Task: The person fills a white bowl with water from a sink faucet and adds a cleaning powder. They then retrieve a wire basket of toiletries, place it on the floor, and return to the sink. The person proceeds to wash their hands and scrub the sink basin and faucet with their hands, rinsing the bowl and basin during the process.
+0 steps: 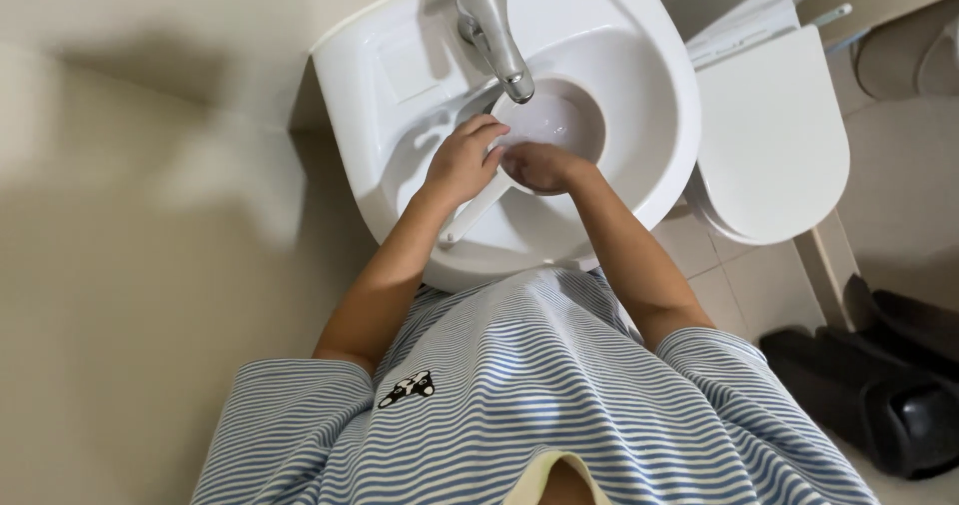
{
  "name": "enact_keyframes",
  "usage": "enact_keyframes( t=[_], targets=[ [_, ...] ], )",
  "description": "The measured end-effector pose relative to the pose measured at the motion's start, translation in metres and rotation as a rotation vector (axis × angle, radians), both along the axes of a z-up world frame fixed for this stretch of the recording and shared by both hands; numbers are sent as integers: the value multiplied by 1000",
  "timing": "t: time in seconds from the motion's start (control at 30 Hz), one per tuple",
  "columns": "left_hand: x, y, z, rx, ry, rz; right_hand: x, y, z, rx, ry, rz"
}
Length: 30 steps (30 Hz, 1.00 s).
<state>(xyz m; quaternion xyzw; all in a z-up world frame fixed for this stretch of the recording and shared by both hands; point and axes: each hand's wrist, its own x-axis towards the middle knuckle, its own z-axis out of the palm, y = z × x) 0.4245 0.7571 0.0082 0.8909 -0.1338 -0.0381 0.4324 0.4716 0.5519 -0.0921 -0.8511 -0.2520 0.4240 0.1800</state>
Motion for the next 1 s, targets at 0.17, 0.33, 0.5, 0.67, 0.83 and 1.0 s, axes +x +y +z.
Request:
enact_keyframes(
  t=[0.17, 0.33, 0.5, 0.67, 0.83, 1.0],
  targets=[
    [1, 4, -26, 37, -53, -134, -8, -1, -12, -316, -347, -202],
    [5, 7, -32, 52, -64, -237, -7, 0, -20, -152, -81, -162],
    [17, 7, -33, 15, -50, -261, 2, 24, 41, -457, -331, -96],
    [25, -5, -34, 15, -46, -262, 5, -3, -12, -299, -367, -173],
    [28, -10, -34, 2, 0, -266, 0, 2, -28, -94, -460, -191],
    [24, -7, -38, -38, -35, -271, 4, -12, -60, 67, -511, -600]
  ],
)
